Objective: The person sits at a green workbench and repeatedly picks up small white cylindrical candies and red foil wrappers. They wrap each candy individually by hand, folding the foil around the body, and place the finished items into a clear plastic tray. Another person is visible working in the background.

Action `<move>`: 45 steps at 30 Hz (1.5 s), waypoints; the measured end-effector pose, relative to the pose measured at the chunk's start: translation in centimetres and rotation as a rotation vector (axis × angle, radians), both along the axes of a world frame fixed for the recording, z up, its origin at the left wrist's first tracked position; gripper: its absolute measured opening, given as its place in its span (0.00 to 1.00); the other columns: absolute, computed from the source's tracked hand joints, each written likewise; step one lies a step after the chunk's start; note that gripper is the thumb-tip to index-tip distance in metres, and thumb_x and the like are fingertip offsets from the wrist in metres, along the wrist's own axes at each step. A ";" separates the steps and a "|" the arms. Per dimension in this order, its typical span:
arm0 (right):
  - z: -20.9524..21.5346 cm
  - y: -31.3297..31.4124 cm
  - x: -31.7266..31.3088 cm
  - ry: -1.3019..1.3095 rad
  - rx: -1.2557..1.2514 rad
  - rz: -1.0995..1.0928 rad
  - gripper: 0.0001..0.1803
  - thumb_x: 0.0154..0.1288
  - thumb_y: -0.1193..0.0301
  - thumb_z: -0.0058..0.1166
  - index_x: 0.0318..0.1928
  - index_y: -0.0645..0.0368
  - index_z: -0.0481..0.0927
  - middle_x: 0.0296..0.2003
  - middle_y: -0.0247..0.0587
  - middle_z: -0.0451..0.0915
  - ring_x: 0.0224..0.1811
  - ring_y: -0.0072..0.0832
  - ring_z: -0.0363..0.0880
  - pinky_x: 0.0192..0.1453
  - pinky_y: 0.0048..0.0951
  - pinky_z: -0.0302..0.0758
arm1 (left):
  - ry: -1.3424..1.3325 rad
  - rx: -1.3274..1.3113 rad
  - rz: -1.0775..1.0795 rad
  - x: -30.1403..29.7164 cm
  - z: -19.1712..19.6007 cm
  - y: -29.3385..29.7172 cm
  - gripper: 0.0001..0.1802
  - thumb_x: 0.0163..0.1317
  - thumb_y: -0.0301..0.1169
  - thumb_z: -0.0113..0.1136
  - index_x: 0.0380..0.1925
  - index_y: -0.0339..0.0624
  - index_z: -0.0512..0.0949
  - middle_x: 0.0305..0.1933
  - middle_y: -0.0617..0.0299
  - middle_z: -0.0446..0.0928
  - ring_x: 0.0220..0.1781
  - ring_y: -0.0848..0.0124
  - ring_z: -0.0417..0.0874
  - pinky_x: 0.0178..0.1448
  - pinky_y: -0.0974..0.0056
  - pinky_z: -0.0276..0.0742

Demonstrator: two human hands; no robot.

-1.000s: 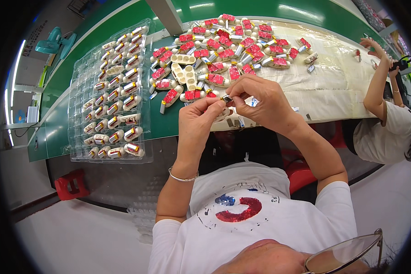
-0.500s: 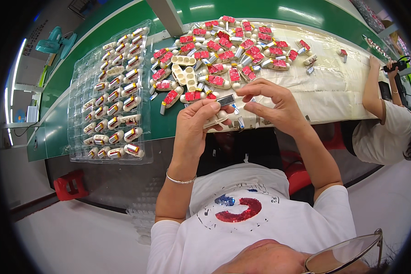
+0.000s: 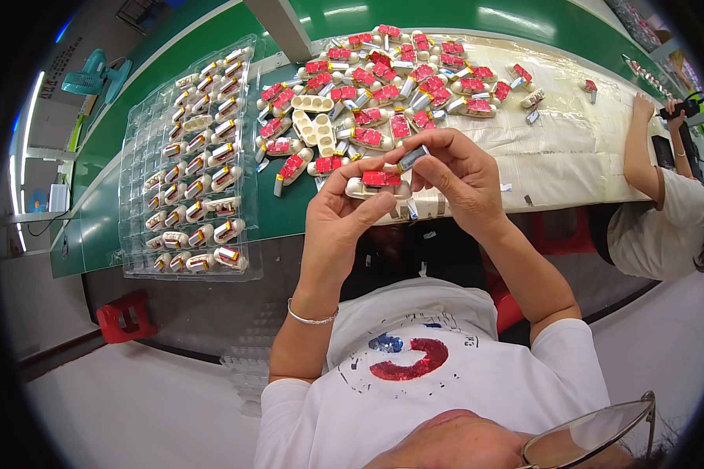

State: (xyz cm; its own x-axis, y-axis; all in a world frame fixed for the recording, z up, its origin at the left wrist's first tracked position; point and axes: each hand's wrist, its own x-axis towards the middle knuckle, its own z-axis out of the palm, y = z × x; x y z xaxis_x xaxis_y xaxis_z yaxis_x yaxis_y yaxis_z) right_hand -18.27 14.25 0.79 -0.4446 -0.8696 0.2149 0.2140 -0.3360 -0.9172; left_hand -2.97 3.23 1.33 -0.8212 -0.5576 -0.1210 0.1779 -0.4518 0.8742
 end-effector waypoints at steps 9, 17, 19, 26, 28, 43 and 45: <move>1.1 -0.1 0.1 0.496 0.020 -0.144 0.23 0.63 0.77 0.59 0.59 0.57 0.78 0.40 0.38 0.84 0.39 0.22 0.81 0.44 0.24 0.77 | 0.005 -0.215 0.085 0.4 0.4 1.1 0.22 0.62 0.19 0.61 0.56 0.32 0.71 0.54 0.53 0.79 0.53 0.74 0.80 0.57 0.71 0.76; 2.4 0.3 0.2 0.755 0.016 -0.201 0.23 0.53 0.79 0.67 0.51 0.59 0.82 0.37 0.39 0.83 0.42 0.27 0.82 0.43 0.26 0.79 | 0.029 -0.376 0.174 0.6 1.0 1.4 0.21 0.62 0.19 0.62 0.55 0.33 0.72 0.57 0.51 0.77 0.56 0.70 0.79 0.59 0.67 0.78; 2.3 0.1 0.0 0.833 -0.031 -0.221 0.21 0.51 0.79 0.68 0.48 0.58 0.84 0.36 0.38 0.83 0.40 0.28 0.82 0.41 0.26 0.78 | 0.017 -0.406 0.174 0.7 1.0 1.4 0.20 0.62 0.19 0.62 0.54 0.33 0.73 0.58 0.50 0.76 0.57 0.69 0.79 0.60 0.67 0.78; 2.3 -0.2 0.0 1.041 -0.101 -0.297 0.19 0.52 0.74 0.68 0.47 0.49 0.86 0.37 0.31 0.83 0.37 0.30 0.79 0.39 0.28 0.78 | 0.042 -0.384 0.149 0.9 0.8 1.3 0.17 0.64 0.19 0.59 0.53 0.33 0.75 0.59 0.48 0.75 0.58 0.68 0.78 0.62 0.66 0.76; 2.2 -0.3 0.0 1.038 -0.113 -0.304 0.19 0.51 0.74 0.69 0.46 0.50 0.86 0.37 0.32 0.83 0.37 0.30 0.78 0.39 0.28 0.77 | 0.053 -0.387 0.140 1.0 0.9 1.3 0.17 0.64 0.19 0.58 0.53 0.33 0.75 0.59 0.48 0.75 0.59 0.67 0.78 0.62 0.66 0.76; 2.3 0.1 0.1 1.077 -0.101 -0.294 0.21 0.49 0.77 0.69 0.47 0.49 0.87 0.36 0.33 0.83 0.36 0.29 0.78 0.39 0.28 0.75 | 0.036 -0.377 0.097 1.1 1.3 1.1 0.17 0.64 0.18 0.58 0.53 0.30 0.74 0.60 0.44 0.74 0.60 0.65 0.78 0.62 0.65 0.76; 2.4 0.1 0.0 1.095 -0.100 -0.295 0.22 0.49 0.78 0.69 0.47 0.48 0.87 0.36 0.32 0.82 0.36 0.29 0.78 0.39 0.28 0.75 | 0.026 -0.342 0.080 1.0 1.3 0.8 0.17 0.63 0.18 0.59 0.52 0.30 0.75 0.60 0.44 0.74 0.59 0.66 0.78 0.62 0.65 0.77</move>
